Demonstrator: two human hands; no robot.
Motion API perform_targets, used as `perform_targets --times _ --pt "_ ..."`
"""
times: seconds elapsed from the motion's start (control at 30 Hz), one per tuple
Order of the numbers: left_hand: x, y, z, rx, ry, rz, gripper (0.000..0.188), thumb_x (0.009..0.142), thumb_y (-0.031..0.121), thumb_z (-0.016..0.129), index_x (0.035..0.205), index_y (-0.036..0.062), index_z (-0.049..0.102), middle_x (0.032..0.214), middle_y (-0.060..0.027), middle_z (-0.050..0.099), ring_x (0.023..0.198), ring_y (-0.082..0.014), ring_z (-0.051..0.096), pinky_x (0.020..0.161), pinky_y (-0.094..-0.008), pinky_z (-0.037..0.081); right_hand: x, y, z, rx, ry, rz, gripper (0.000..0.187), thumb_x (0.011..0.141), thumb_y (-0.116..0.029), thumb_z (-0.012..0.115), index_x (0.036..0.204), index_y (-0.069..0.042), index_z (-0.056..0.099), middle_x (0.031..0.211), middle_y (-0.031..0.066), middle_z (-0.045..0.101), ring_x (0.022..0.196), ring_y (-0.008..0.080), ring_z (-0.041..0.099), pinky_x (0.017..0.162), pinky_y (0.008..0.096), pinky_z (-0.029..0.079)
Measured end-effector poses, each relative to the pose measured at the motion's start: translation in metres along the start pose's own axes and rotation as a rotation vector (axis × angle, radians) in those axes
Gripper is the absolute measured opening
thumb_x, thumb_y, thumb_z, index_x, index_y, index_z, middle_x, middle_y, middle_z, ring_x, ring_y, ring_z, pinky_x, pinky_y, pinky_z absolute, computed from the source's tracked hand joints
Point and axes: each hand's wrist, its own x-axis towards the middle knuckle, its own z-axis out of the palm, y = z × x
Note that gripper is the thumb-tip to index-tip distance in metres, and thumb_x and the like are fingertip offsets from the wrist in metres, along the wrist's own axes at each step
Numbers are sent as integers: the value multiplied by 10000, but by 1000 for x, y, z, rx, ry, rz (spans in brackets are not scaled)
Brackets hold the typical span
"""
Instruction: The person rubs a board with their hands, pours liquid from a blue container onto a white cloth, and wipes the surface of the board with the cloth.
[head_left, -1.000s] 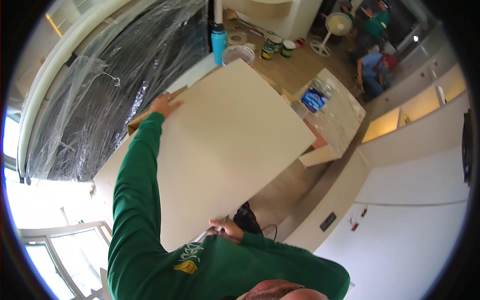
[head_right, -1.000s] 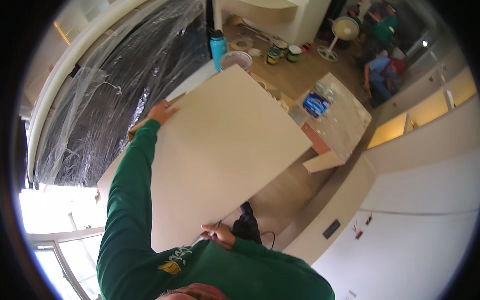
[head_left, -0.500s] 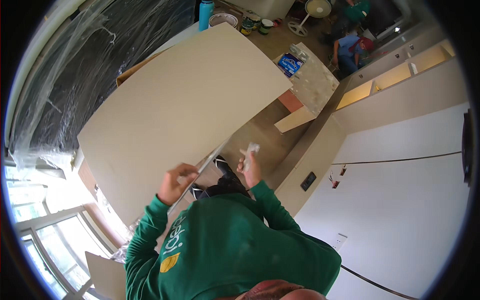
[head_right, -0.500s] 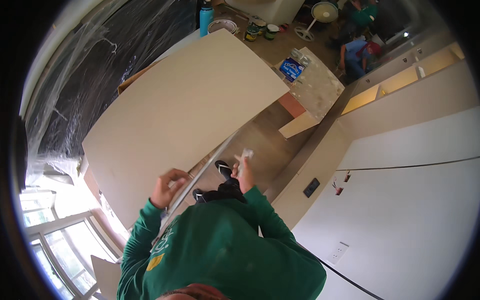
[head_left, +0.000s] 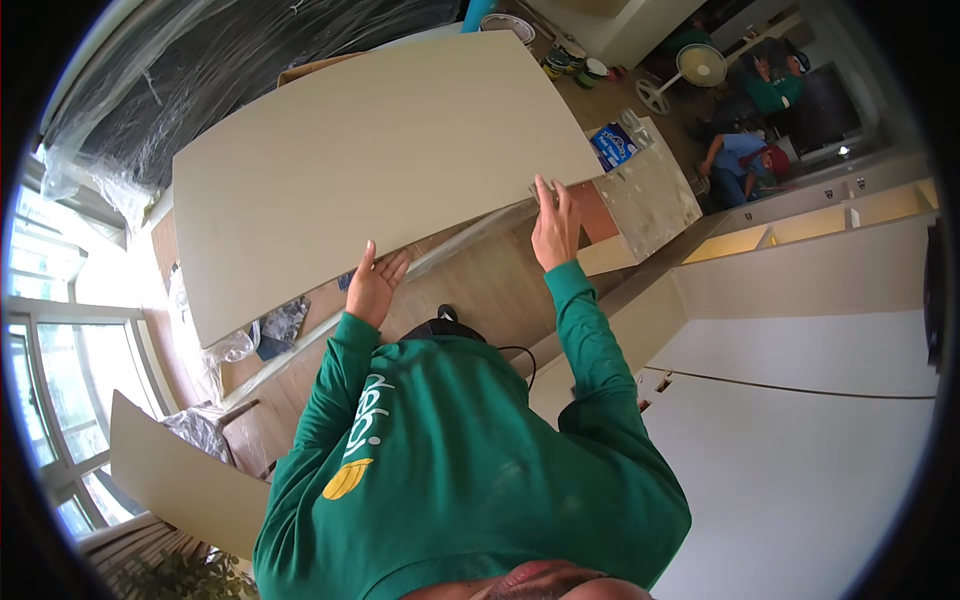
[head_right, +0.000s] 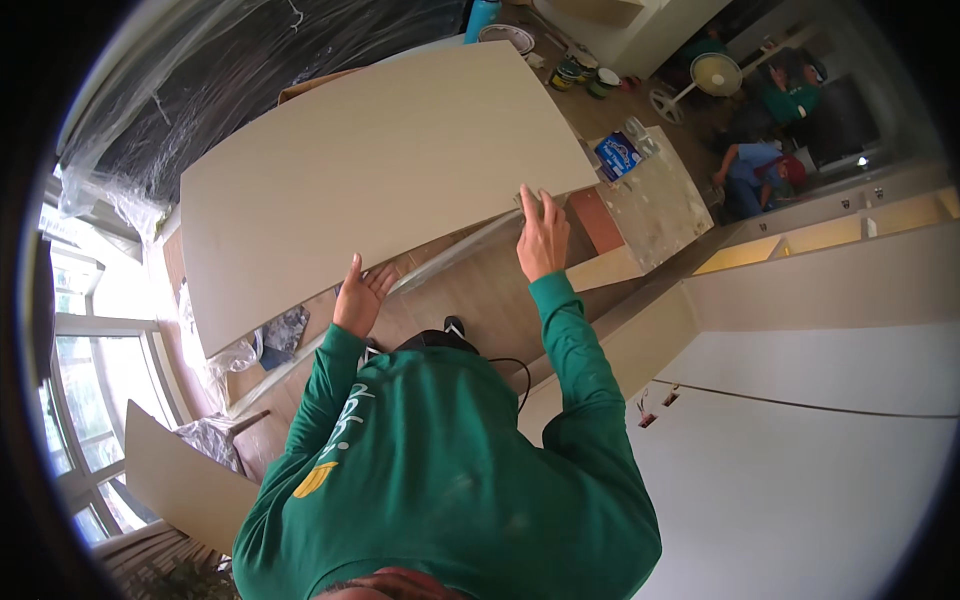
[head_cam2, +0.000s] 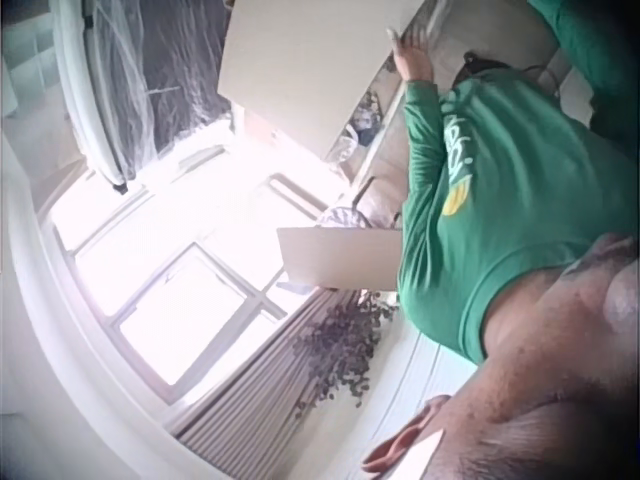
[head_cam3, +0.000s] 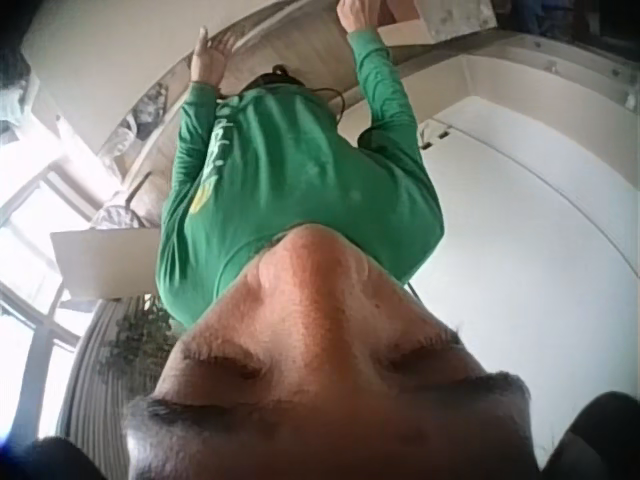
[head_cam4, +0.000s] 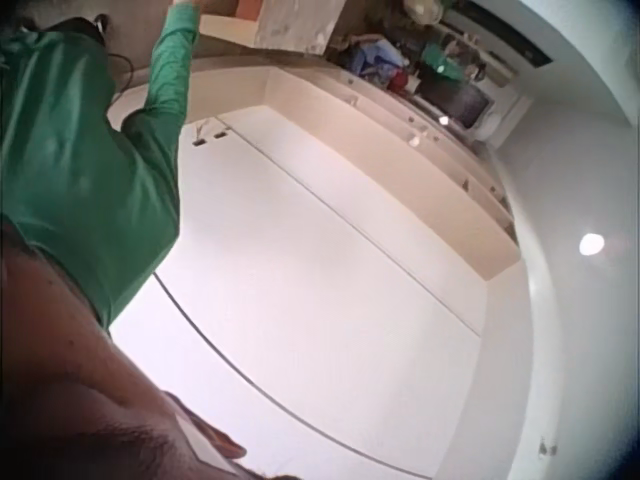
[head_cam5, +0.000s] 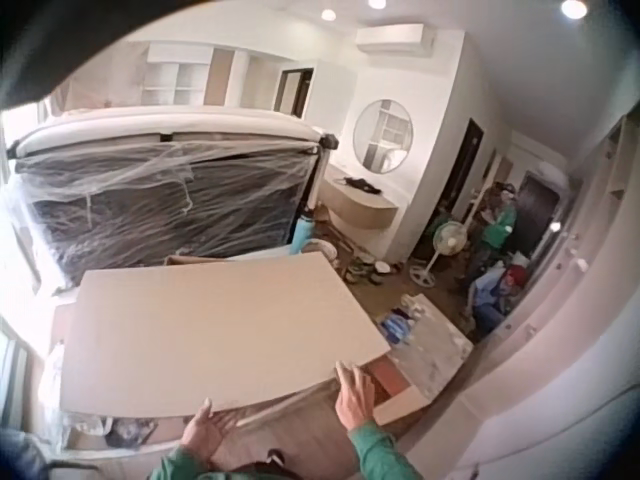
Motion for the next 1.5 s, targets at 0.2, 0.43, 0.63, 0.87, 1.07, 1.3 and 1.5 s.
perform_targets --times 0.2,0.43,0.63,0.87,1.07,1.3,1.5 --pt "12 -22 4 -10 92 178 591 1075 404 555 1430 -53 437 1409 -249 552 1322 -378 560 1101 -438 509 -22 -35 48 77 -32 -273 602 903 -3 533 1501 -58 495 1582 122 466 1507 385 339 1182 612 302" --pt "10 -22 3 -12 176 223 523 1060 385 588 1400 -1 496 1378 -195 603 1281 -363 600 1052 -409 540 0 63 55 43 47 -231 582 909 19 514 1487 -50 510 1557 162 486 1482 413 382 1196 628 293" --pt "14 -21 1 27 181 247 541 1051 391 602 1410 3 486 1395 -195 590 1273 -362 614 1048 -415 546 11 86 57 16 54 -218 574 904 39 487 1472 -35 526 1552 173 493 1474 431 392 1213 591 305" --pt "13 -23 0 21 181 242 537 1056 388 594 1410 -1 483 1389 -195 592 1274 -356 614 1048 -407 550 21 145 72 93 135 -159 627 844 110 512 1456 -23 544 1543 187 501 1446 414 437 1208 513 353" --pt "18 -25 -1 -6 158 224 550 1064 382 578 1427 -16 464 1428 -228 562 1314 -377 581 1084 -433 526 37 282 76 -3 24 145 685 861 105 508 1528 -38 443 1562 227 459 1440 428 429 1203 477 367" --pt "8 -18 -3 -21 170 198 580 1063 396 576 1435 -29 444 1449 -251 534 1347 -390 547 1139 -453 478 47 200 65 46 39 -125 753 852 131 499 1573 -48 379 1613 175 416 1511 384 348 1231 514 305" --pt "-41 19 -69 -57 378 418 649 1062 449 559 1458 -45 416 1493 -265 488 1406 -382 492 1181 -469 437 12 96 75 7 27 -157 677 880 87 491 1545 -26 433 1618 174 415 1525 391 333 1245 580 253"
